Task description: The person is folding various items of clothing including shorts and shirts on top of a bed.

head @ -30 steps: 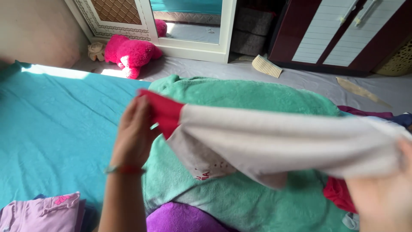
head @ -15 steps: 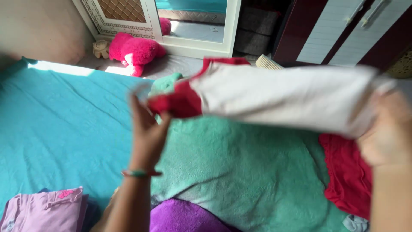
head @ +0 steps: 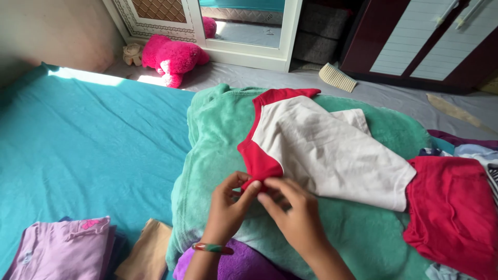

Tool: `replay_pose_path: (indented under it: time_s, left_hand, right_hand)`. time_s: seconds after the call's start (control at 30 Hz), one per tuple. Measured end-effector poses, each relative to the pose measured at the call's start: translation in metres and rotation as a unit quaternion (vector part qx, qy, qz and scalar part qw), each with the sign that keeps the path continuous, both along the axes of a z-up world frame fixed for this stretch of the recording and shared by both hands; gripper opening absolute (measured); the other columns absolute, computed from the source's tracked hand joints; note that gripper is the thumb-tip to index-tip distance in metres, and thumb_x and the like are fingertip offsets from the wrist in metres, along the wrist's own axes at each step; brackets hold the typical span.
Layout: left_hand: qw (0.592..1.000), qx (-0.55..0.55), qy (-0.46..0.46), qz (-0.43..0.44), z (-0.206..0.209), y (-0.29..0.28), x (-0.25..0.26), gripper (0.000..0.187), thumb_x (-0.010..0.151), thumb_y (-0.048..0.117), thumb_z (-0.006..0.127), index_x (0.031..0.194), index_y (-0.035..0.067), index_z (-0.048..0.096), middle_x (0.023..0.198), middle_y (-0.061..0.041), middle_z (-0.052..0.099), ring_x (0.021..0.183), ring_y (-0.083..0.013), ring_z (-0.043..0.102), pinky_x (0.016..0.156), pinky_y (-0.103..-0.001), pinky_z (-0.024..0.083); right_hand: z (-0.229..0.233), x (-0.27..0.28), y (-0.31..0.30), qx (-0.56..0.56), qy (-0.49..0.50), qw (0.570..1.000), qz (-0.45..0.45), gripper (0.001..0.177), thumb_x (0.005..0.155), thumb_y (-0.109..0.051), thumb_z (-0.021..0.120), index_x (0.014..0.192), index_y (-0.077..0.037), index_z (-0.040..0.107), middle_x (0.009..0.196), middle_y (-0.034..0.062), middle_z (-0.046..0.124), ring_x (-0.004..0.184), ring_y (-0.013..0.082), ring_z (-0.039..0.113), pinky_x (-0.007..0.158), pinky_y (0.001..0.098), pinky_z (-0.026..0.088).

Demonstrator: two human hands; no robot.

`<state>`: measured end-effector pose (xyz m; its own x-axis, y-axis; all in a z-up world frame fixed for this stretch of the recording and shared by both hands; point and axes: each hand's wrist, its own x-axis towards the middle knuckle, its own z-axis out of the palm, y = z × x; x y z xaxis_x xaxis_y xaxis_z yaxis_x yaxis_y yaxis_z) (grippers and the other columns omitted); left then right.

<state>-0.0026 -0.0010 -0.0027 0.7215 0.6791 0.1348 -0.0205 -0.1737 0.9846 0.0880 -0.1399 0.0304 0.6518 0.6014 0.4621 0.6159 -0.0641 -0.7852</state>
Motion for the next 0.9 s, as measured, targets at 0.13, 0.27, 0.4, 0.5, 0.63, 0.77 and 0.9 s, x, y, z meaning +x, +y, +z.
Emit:
replay_pose_path:
  time_s: [0.13,0.27,0.4,0.5,0.63,0.77,0.9]
  left_hand:
    - [0.991,-0.089,-0.065,-0.080,0.001,0.004,-0.004,0.014,0.097,0.014,0.068,0.104,0.003,0.072,0.094,-0.002,0.075,0.088,-0.0077,0.069,0.080,-0.026,0.056]
    - [0.987,-0.105,-0.105,-0.061,-0.012,0.004,-0.002,0.009,0.094,0.007,0.069,0.102,0.002,0.068,0.097,-0.002,0.071,0.094,-0.0087,0.069,0.086,-0.028,0.057]
    - [0.942,-0.231,-0.242,0.002,-0.018,0.006,0.004,0.012,0.099,0.002,0.067,0.101,0.004,0.055,0.102,-0.004,0.064,0.087,-0.0164,0.068,0.080,-0.031,0.056]
    - [0.968,-0.186,-0.168,0.011,-0.008,0.004,0.006,0.023,0.095,0.003,0.066,0.115,0.007,0.057,0.104,-0.005,0.063,0.081,-0.0161,0.062,0.075,-0.030,0.057]
    - [0.993,-0.081,-0.068,-0.048,0.016,-0.010,-0.008,0.029,0.095,0.008,0.065,0.123,0.008,0.058,0.112,-0.004,0.063,0.096,-0.0127,0.063,0.077,-0.026,0.054]
    - [0.976,0.199,-0.089,-0.015,-0.005,-0.010,-0.017,0.041,0.082,0.010,0.081,0.117,0.002,0.060,0.108,-0.010,0.065,0.100,-0.0200,0.063,0.084,-0.033,0.050]
    - [0.981,0.175,0.018,0.082,-0.040,0.002,-0.021,0.021,0.082,0.006,0.075,0.101,0.004,0.067,0.098,-0.008,0.066,0.091,-0.0185,0.068,0.079,-0.029,0.055]
  right_hand:
    - [0.000,0.006,0.015,-0.020,0.029,0.999,-0.005,0.025,0.081,-0.013,0.081,0.102,-0.004,0.072,0.086,0.0059,0.074,0.071,0.0162,0.073,0.062,0.0286,0.057]
    - [-0.027,0.004,0.004,-0.083,-0.023,0.996,-0.004,0.016,0.077,-0.010,0.082,0.088,-0.003,0.071,0.082,0.0075,0.071,0.070,0.0189,0.071,0.062,0.0316,0.055]
    - [-0.057,-0.004,-0.008,-0.114,-0.024,0.993,0.011,0.014,0.077,-0.008,0.082,0.083,-0.003,0.070,0.080,0.0072,0.070,0.070,0.0196,0.070,0.061,0.0325,0.054]
    - [-0.043,-0.008,-0.006,-0.064,0.069,0.996,0.000,0.014,0.081,-0.008,0.079,0.091,-0.003,0.070,0.079,0.0047,0.069,0.064,0.0143,0.070,0.057,0.0287,0.055]
    - [-0.033,-0.004,-0.002,-0.017,0.027,0.999,-0.002,0.013,0.082,-0.007,0.078,0.092,-0.003,0.069,0.080,0.0052,0.067,0.065,0.0150,0.067,0.058,0.0281,0.053]
    - [-0.027,-0.002,-0.001,0.024,0.002,1.000,-0.005,0.008,0.087,-0.006,0.073,0.090,-0.002,0.067,0.080,0.0043,0.067,0.066,0.0120,0.067,0.060,0.0267,0.053]
    - [-0.014,-0.003,-0.004,0.038,0.075,0.996,-0.033,0.007,0.091,-0.007,0.069,0.094,-0.002,0.065,0.079,0.0022,0.069,0.065,0.0094,0.064,0.060,0.0258,0.053]
